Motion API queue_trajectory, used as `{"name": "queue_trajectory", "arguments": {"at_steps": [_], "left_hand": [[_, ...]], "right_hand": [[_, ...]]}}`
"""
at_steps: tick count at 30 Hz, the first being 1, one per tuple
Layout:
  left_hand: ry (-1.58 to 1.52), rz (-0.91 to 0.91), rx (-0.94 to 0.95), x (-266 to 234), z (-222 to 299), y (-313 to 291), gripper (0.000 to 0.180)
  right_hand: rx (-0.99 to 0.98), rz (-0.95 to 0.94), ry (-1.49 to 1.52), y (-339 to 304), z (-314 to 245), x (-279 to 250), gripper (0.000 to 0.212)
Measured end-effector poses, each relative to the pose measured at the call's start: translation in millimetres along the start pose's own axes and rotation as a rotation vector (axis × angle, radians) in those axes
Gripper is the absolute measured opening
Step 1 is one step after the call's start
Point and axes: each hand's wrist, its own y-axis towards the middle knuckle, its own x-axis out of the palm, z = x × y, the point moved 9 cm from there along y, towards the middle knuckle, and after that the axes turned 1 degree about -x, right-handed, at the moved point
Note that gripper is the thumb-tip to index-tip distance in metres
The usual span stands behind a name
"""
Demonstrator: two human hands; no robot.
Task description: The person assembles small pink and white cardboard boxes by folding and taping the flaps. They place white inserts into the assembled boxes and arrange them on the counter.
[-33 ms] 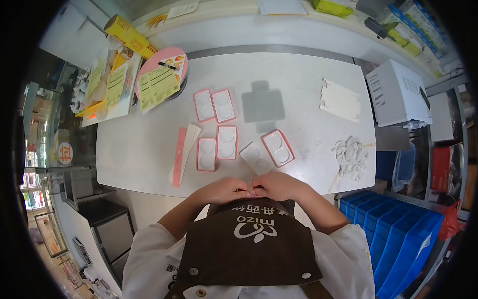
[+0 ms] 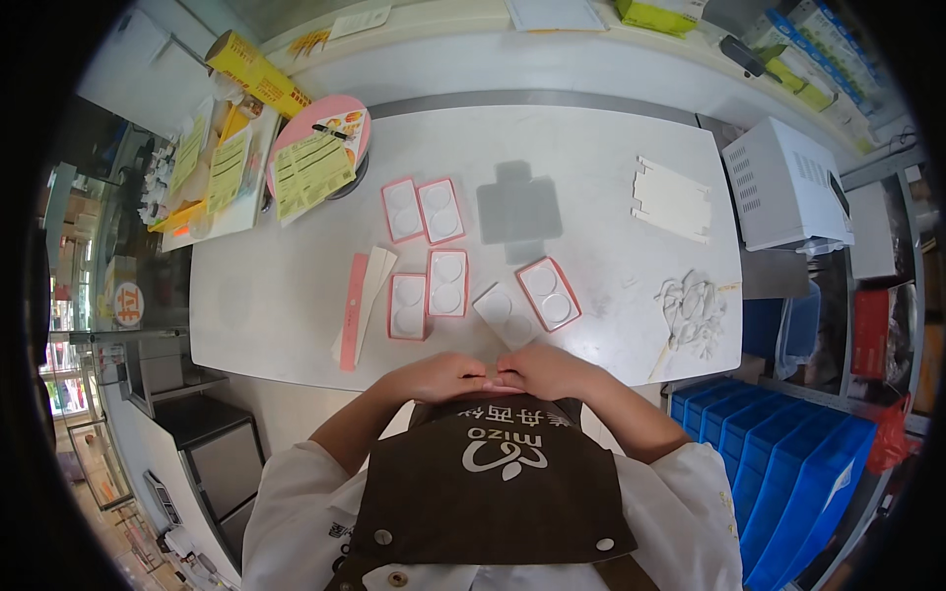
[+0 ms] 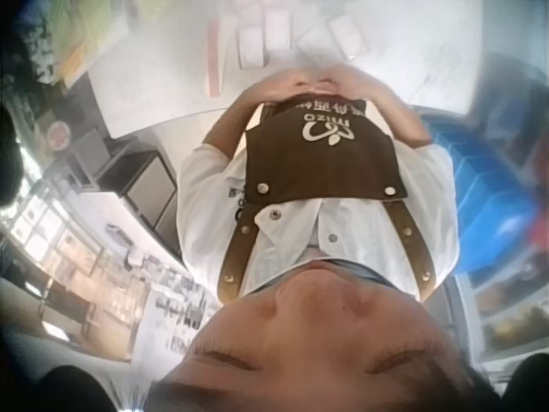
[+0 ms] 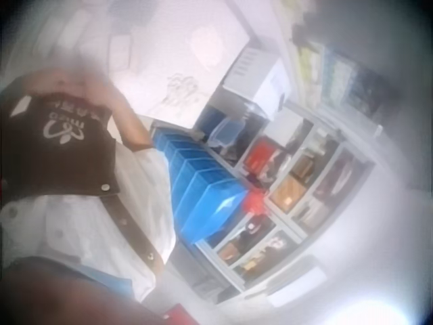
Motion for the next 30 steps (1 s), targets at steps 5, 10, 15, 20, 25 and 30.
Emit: {"name": "queue_trajectory", "arguments": {"at_steps": [5, 10, 15, 20, 25, 30], "left_hand": [[-0.049, -0.206, -0.178, 13, -23, -5, 0.049], [0.061, -0.284, -0.042, 14, -15, -11, 0.048], [-0.09, 0.372, -0.105, -42, -14, -14, 0.035], [0.294, 0.766, -0.146, -62, 32, -9, 0.022], [0.566, 0.828, 0.145, -35, 70, 9, 0.012], [0.495, 1.055, 0.335, -58, 111, -42, 0.029]], "right_hand": [[0.076, -0.04, 0.077, 7, 14, 26, 0.035], [0.215, 0.178, -0.087, 2, 8, -10, 0.027], [-0.013, 0.893, -0.027, -26, -9, -64, 0.037], [0.052, 0.912, 0.71, -1, 15, -52, 0.067], [-0.015, 1.001, 0.643, 14, 29, -60, 0.063], [0.043, 1.056, 0.423, -9, 24, -87, 0.058]]}}
